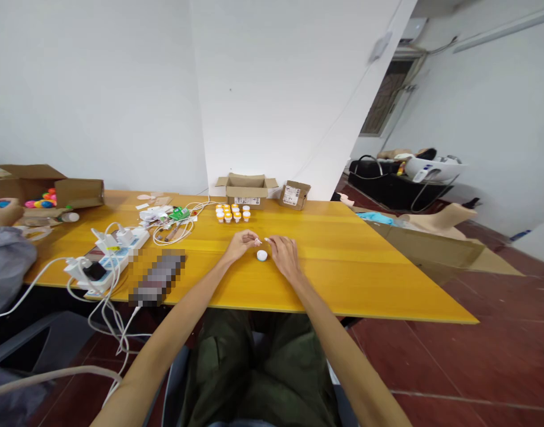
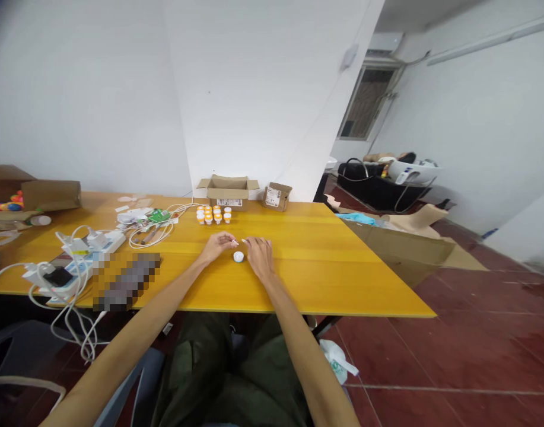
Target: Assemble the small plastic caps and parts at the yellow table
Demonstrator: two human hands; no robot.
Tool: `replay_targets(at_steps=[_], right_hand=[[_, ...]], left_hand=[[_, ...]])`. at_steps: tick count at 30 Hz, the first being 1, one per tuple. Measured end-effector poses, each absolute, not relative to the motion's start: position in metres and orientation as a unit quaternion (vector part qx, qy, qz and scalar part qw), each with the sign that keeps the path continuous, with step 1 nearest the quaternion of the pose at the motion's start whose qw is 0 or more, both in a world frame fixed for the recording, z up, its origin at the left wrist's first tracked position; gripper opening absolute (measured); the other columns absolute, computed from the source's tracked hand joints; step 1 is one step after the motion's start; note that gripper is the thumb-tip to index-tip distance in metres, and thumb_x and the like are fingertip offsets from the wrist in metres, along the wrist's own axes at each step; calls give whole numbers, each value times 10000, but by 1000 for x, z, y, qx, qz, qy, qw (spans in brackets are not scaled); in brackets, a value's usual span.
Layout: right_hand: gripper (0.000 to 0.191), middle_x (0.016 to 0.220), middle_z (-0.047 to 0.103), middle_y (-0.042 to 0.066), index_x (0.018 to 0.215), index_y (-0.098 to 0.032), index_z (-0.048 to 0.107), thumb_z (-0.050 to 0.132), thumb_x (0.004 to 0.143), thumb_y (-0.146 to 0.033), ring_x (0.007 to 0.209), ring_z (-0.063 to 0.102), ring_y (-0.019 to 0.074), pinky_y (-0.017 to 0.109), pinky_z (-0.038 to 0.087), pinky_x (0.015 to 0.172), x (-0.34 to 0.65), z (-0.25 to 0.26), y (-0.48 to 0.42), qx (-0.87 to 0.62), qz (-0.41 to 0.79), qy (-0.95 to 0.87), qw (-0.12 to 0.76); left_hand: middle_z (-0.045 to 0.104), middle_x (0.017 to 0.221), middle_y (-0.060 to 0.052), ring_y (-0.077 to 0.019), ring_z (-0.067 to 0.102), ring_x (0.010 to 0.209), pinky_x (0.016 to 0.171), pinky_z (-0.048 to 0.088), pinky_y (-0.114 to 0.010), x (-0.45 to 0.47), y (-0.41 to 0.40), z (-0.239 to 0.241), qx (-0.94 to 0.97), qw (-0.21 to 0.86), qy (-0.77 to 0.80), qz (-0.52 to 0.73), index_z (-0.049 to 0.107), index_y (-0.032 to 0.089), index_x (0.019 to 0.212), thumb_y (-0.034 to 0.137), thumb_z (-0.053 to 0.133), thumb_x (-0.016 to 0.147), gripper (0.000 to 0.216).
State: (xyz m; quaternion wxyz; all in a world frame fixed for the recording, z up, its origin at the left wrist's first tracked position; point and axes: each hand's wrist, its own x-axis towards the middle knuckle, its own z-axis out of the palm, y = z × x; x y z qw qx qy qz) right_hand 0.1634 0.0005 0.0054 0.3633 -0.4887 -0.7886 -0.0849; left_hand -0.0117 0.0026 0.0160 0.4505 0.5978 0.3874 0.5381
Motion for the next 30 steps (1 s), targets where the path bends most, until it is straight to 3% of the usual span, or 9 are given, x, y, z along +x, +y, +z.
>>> replay_targets(at_steps=[8, 16, 22, 30], right_hand=[[311, 935, 758, 55, 943, -255, 724, 416, 986, -261, 874, 672, 230, 344, 473, 815, 160, 0, 10, -425, 10, -799, 425], [290, 879, 769, 51, 888, -225, 735, 468, 933, -330, 829, 693, 222, 335, 532, 769, 149, 4, 10, -378, 216, -736, 518], [258, 930, 776, 51, 890, -231, 750, 559, 882, -404, 891, 697, 231, 339, 547, 762, 153, 7, 8, -338, 304, -718, 527], [252, 887, 768, 49, 914, -235, 751, 604, 856, -431, 899, 695, 232, 357, 550, 788, 153, 4, 8, -329, 326, -717, 521]], left_hand=[[742, 800, -40, -186, 714, 748, 783, 574, -350, -12, 4, 16, 598, 445, 385, 544, 661, 171, 828, 339, 823, 639, 300], [739, 736, -27, -179, 707, 687, 733, 580, -332, -10, 1, 20, 595, 442, 386, 550, 651, 170, 808, 394, 809, 662, 311], [745, 733, -31, -183, 709, 692, 715, 580, -324, -9, -1, 21, 607, 437, 392, 535, 660, 171, 846, 432, 762, 725, 306], [733, 734, -22, -161, 683, 661, 713, 569, -311, -10, -2, 21, 615, 417, 398, 538, 660, 173, 818, 457, 780, 697, 331]])
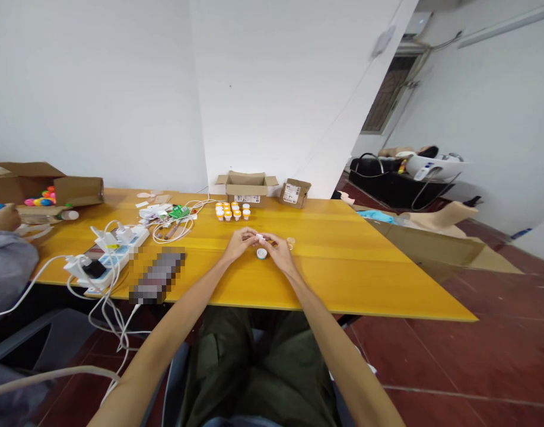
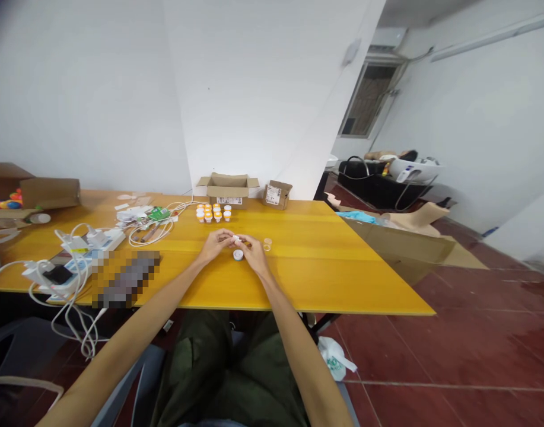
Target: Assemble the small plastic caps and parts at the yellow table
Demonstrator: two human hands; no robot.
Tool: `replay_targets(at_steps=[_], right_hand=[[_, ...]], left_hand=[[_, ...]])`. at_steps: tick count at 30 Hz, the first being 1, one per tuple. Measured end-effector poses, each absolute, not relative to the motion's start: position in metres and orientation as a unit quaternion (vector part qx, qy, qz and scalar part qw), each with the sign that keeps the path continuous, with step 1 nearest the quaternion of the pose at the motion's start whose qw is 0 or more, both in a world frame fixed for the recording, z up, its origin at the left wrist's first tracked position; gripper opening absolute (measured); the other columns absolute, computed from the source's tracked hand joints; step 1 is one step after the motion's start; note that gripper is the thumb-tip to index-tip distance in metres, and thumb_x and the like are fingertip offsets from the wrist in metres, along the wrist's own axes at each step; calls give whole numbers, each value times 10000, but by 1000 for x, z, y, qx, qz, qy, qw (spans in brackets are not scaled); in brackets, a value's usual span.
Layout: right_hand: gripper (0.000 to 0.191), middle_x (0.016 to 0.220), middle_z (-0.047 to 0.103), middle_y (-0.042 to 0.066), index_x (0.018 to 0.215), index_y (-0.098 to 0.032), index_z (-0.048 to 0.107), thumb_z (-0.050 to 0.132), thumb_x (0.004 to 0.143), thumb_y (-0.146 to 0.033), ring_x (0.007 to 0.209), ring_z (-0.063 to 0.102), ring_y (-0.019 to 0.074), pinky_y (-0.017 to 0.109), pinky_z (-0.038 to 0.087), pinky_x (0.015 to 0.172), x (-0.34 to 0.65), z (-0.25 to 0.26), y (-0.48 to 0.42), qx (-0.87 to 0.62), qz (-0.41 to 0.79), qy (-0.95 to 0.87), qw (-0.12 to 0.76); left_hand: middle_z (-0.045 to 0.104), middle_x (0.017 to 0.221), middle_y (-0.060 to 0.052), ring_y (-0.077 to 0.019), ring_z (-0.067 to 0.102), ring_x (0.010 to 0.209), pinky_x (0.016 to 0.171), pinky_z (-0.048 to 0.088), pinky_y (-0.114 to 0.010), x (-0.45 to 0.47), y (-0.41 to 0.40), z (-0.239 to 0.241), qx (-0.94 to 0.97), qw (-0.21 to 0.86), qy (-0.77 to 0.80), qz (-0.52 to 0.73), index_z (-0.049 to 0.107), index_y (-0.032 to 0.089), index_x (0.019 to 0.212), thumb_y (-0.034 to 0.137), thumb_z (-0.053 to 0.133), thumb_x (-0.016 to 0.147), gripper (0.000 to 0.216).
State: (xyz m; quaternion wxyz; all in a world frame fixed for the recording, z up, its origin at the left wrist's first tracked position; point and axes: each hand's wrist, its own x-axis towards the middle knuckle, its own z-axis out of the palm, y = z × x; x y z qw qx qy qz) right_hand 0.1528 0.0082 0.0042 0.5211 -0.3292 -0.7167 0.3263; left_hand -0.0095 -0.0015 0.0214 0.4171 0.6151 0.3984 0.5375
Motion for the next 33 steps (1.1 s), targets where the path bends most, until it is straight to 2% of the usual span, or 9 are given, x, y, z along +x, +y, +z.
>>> replay_targets(at_steps=[9, 18, 25, 33], right_hand=[[237, 893, 753, 43, 950, -242, 762, 560, 885, -348, 856, 670, 206, 334, 532, 775, 154, 4, 6, -335, 258, -745, 515], [275, 890, 716, 53, 1093, -260, 748, 526, 932, -281, 847, 626, 213, 347, 514, 778, 156, -2, 8, -351, 150, -782, 494], [312, 882, 687, 50, 1162, -253, 727, 500, 949, -269, 825, 615, 205, 339, 515, 765, 156, 0, 6, -340, 171, -786, 487], [283, 895, 707, 56, 1073, -246, 749, 505, 934, -282, 816, 635, 199, 311, 522, 712, 155, 3, 3, -344, 192, -767, 506]], left_hand=[[739, 752, -31, -163, 681, 664, 705, 582, -325, -9, -2, 22, 606, 424, 400, 542, 646, 173, 773, 457, 843, 612, 382], [738, 779, -28, -174, 700, 711, 697, 571, -309, -7, -6, 23, 624, 417, 389, 534, 640, 182, 818, 487, 816, 651, 390], [740, 760, -28, -170, 692, 717, 739, 558, -310, -7, -6, 21, 643, 376, 390, 541, 689, 175, 795, 431, 784, 702, 288], [751, 772, -47, -203, 707, 766, 774, 557, -348, -7, -8, 24, 624, 409, 388, 541, 675, 175, 748, 482, 817, 644, 355]])
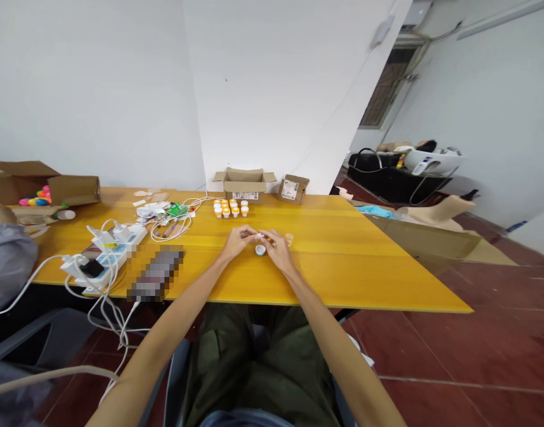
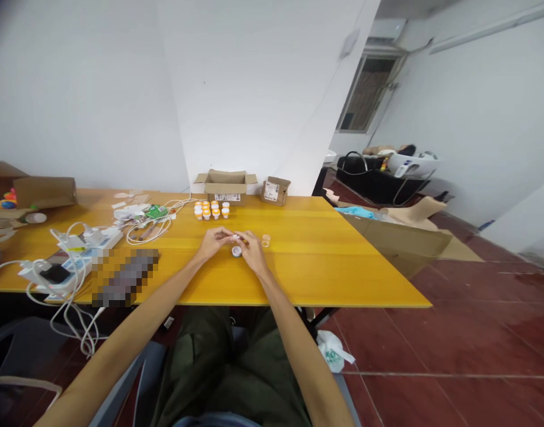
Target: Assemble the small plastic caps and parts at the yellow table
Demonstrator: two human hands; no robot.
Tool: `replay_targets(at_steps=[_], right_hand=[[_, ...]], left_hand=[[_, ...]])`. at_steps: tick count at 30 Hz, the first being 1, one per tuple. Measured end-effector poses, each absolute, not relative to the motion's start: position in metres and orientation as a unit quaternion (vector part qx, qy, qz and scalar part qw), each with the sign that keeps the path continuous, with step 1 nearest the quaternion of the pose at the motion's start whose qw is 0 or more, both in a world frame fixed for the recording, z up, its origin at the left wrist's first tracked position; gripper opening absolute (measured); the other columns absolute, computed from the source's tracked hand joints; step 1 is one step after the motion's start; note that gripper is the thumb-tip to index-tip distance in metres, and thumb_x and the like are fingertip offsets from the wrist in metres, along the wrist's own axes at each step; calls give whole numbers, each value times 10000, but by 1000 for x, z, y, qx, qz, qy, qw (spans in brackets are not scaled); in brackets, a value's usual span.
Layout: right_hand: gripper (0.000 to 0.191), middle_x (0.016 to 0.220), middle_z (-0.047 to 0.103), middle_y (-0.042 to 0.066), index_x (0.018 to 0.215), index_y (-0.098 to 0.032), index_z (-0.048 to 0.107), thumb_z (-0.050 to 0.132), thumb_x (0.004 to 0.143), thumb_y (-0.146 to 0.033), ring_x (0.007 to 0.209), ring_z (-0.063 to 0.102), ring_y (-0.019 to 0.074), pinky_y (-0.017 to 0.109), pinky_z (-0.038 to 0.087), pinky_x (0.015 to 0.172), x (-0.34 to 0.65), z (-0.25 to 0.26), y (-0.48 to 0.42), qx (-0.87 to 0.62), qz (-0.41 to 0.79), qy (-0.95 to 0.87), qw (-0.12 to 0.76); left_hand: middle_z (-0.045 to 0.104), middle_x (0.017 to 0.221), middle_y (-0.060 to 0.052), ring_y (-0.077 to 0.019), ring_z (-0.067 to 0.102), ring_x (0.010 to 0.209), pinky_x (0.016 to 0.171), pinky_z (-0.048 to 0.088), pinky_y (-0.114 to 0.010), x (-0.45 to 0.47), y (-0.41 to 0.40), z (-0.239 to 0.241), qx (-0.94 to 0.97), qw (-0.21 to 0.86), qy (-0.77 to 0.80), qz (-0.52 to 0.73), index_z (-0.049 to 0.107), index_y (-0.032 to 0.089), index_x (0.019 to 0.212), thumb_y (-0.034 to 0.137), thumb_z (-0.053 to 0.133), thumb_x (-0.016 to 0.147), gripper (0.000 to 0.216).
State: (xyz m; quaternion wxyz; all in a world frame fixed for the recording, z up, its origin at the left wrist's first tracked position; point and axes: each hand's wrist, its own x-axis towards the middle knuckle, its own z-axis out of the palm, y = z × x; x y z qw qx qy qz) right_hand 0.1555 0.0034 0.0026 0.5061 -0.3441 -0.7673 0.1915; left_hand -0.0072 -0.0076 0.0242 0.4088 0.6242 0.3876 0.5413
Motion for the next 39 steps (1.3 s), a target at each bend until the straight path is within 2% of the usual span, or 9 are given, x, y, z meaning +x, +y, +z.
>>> replay_targets(at_steps=[12, 25, 39], right_hand=[[207, 851, 735, 37, 922, -244, 751, 566, 868, -319, 806, 658, 200, 307, 529, 717, 154, 7, 0, -333, 236, -728, 551], [207, 870, 738, 41, 918, -239, 743, 559, 867, -320, 814, 660, 206, 319, 528, 734, 153, 8, -2, -335, 240, -727, 549], [225, 839, 732, 39, 884, -244, 747, 545, 878, -345, 812, 648, 211, 320, 524, 734, 151, 9, -5, -329, 248, -722, 557]], left_hand=[[746, 811, -36, -197, 706, 812, 845, 544, -346, -6, -11, 31, 605, 441, 387, 538, 672, 175, 770, 489, 852, 596, 401], [747, 830, -41, -204, 700, 864, 878, 525, -350, -8, -11, 28, 594, 470, 373, 536, 676, 168, 769, 434, 852, 624, 350], [727, 770, -28, -189, 684, 804, 844, 518, -338, -6, -9, 29, 594, 470, 369, 538, 672, 169, 731, 444, 858, 597, 359]])
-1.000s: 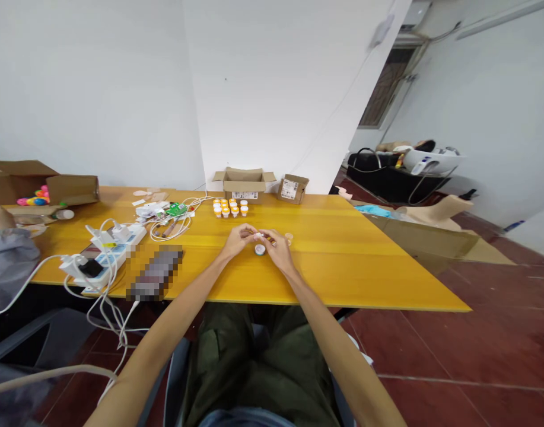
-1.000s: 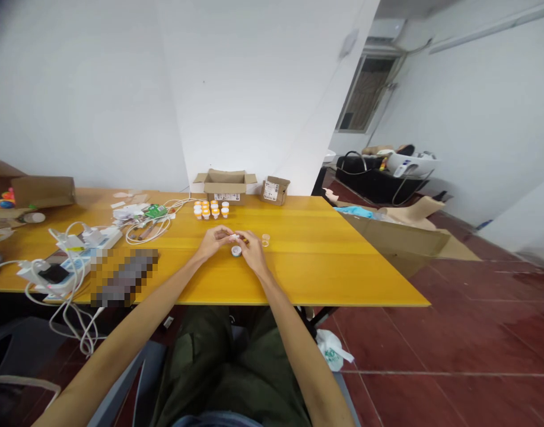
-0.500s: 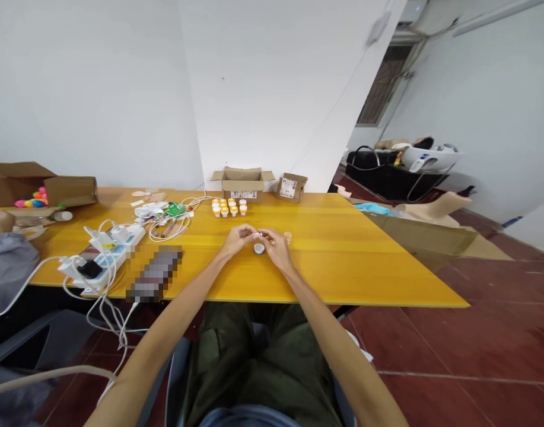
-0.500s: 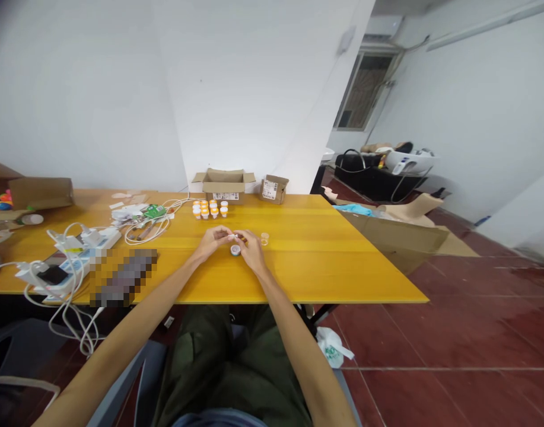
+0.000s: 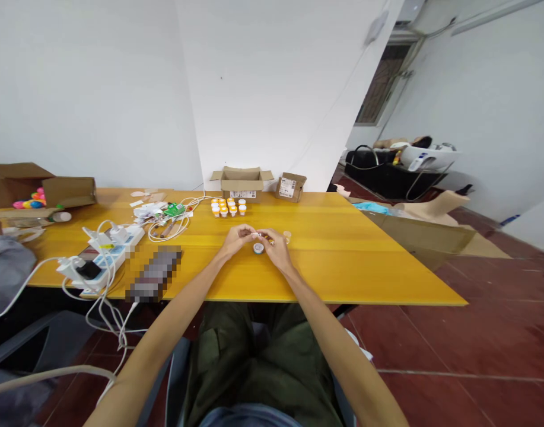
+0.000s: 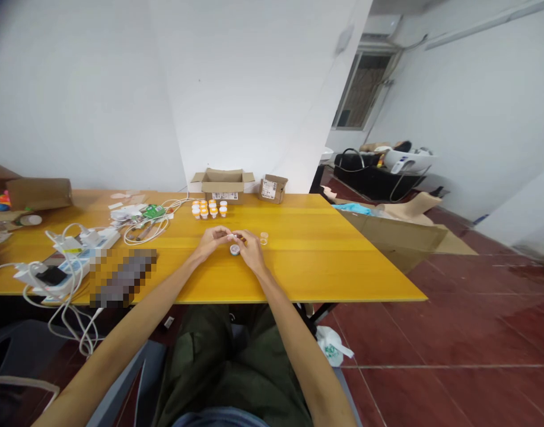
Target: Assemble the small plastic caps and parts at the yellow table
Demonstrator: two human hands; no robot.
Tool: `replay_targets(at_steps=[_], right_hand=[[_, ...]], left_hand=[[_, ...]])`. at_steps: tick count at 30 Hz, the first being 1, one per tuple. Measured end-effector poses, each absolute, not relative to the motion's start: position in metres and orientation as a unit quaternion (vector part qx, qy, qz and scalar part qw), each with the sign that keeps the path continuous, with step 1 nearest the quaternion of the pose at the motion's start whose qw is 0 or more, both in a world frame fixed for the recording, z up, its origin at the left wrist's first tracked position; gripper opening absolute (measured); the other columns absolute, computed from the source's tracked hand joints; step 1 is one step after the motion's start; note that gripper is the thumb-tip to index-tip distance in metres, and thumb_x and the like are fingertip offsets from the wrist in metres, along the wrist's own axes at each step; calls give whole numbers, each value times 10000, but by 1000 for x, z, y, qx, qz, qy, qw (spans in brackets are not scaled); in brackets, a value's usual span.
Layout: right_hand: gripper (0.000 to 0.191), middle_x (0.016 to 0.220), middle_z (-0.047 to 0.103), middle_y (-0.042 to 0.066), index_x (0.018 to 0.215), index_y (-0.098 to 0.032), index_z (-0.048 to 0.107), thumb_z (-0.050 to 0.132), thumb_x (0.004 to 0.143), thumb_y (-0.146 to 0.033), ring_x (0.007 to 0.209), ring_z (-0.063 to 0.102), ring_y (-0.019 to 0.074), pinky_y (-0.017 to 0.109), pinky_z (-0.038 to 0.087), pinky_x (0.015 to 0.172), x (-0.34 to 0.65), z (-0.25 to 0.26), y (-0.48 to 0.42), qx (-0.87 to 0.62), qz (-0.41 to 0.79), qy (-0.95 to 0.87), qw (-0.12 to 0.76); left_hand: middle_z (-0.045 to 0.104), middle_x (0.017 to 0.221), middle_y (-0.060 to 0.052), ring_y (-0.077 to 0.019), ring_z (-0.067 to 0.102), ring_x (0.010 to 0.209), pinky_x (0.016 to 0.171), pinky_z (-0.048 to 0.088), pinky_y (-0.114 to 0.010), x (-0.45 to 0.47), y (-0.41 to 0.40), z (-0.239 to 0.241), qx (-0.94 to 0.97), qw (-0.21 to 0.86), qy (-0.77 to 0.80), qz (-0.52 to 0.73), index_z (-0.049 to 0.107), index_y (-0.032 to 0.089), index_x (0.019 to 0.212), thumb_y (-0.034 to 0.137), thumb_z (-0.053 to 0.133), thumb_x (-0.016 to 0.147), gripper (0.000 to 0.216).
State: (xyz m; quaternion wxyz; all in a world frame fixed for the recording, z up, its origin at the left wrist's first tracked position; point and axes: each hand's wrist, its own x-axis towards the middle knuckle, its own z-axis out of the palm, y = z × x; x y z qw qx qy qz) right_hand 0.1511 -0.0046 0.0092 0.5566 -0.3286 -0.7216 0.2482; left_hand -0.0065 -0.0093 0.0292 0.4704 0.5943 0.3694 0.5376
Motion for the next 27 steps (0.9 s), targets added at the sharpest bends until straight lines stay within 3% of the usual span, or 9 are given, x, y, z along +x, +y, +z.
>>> replay_targets(at_steps=[11, 16, 24, 27], right_hand=[[213, 836, 736, 35, 857, -246, 738, 542, 867, -329, 817, 650, 212, 326, 524, 743, 152, 11, -4, -334, 251, -720, 554], [206, 845, 732, 37, 877, -237, 728, 537, 867, -315, 814, 653, 207, 322, 523, 738, 151, 12, -5, -337, 242, -721, 555], [249, 983, 711, 87, 1036, -243, 702, 494, 906, -285, 935, 640, 245, 388, 499, 882, 169, 4, -6, -408, 120, -725, 543], [266, 974, 696, 101, 1035, -228, 698, 466, 918, -285, 888, 633, 247, 372, 497, 822, 183, -4, -3, -467, 83, -702, 531]], left_hand=[[712, 762, -15, -179, 671, 799, 826, 517, -324, -4, -10, 30, 587, 470, 377, 540, 655, 172, 736, 455, 859, 584, 381], [694, 735, -6, -149, 642, 703, 746, 524, -300, -3, -11, 31, 585, 473, 389, 532, 636, 175, 758, 502, 850, 589, 426], [695, 743, -7, -150, 652, 676, 735, 527, -310, -5, -10, 31, 579, 445, 394, 558, 636, 182, 789, 464, 814, 654, 360], [703, 780, -10, -151, 666, 705, 763, 529, -315, -8, -7, 29, 562, 441, 401, 574, 647, 182, 798, 407, 812, 656, 313]])
